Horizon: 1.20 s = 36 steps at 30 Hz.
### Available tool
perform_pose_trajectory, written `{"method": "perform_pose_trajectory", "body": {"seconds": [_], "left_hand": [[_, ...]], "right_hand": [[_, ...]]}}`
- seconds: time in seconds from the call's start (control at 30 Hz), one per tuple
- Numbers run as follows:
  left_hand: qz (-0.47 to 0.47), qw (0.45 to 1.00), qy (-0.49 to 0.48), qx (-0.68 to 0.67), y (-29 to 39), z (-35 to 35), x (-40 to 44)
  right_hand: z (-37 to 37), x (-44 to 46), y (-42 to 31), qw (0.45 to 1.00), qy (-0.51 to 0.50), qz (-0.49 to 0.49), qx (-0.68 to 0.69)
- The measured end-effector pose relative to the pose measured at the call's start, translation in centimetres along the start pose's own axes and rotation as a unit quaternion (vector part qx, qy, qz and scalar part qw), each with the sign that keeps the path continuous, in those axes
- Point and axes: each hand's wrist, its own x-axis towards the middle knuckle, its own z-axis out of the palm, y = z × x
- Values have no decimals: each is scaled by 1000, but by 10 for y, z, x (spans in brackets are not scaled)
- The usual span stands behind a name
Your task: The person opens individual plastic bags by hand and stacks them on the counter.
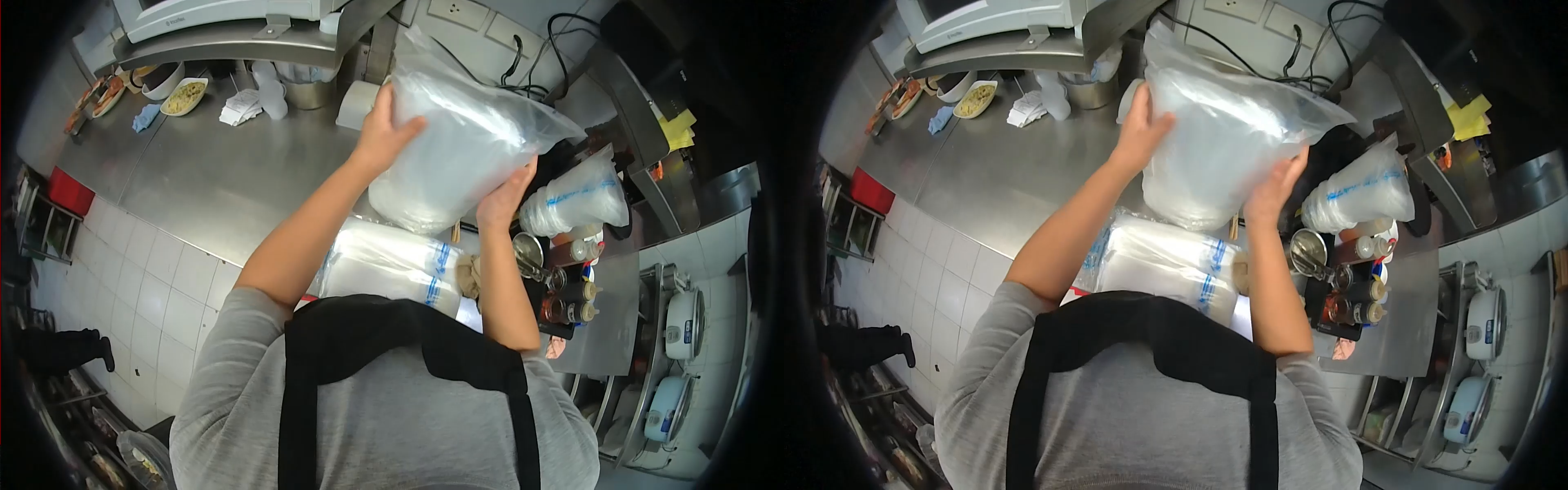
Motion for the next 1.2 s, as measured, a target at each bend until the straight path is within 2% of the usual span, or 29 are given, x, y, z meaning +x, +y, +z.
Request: {"method": "perform_pose_trajectory", "body": {"seconds": [0.07, 0.1, 0.2, 0.3, 0.4, 0.43, 0.53, 0.63, 0.73, 0.77, 0.87, 0.9, 0.93, 1.0, 1.03, 1.1, 1.13, 1.17, 1.2], "left_hand": [[-41, 995, -59, 66, 3, 5, 2], [-50, 991, -89, 88, -23, -1, -3], [-8, 964, -173, 200, -54, -25, -46], [-192, 921, -178, 288, -59, -46, -68], [-93, 924, -128, 348, -64, -71, -85], [-68, 940, -104, 317, -54, -75, -89], [-16, 936, -115, 332, -42, -81, -93], [-56, 923, -249, 287, -17, -70, -100], [13, 875, -369, 311, -1, -59, -112], [51, 874, -381, 296, -15, -59, -120], [-211, 790, -497, 290, 13, -55, -124], [-253, 783, -490, 288, 17, -53, -127], [-259, 774, -525, 243, 16, -53, -129], [-270, 747, -589, 151, 13, -55, -134], [-199, 779, -579, 135, 30, -50, -139], [-178, 795, -569, 109, 52, -43, -144], [-168, 803, -564, 96, 62, -42, -142], [-99, 819, -558, 94, 76, -42, -135], [-89, 836, -521, 145, 78, -47, -129]], "right_hand": [[5, -11, 10, 997, -4, -32, -76], [17, -24, 16, 995, -6, -40, -87], [19, -42, 24, 988, -26, -56, -141], [-5, -65, 23, 973, -58, -63, -213], [-27, -106, 4, 949, -136, -116, -258], [-34, -119, -4, 938, -168, -144, -267], [-41, -158, -9, 809, -343, -185, -441], [-41, -161, -10, 830, -324, -216, -400], [-36, -151, -30, 844, -314, -246, -359], [-36, -149, -39, 846, -317, -247, -349], [-36, -143, -64, 851, -331, -251, -323], [-37, -141, -71, 849, -338, -252, -317], [-36, -138, -79, 848, -346, -255, -310], [-28, -131, -100, 841, -399, -194, -310], [-25, -129, -109, 836, -423, -161, -309], [-24, -123, -121, 813, -471, -138, -314], [-26, -119, -120, 811, -496, -94, -297], [-28, -115, -120, 807, -517, -49, -282], [-39, -103, -116, 808, -535, 28, -246]]}}
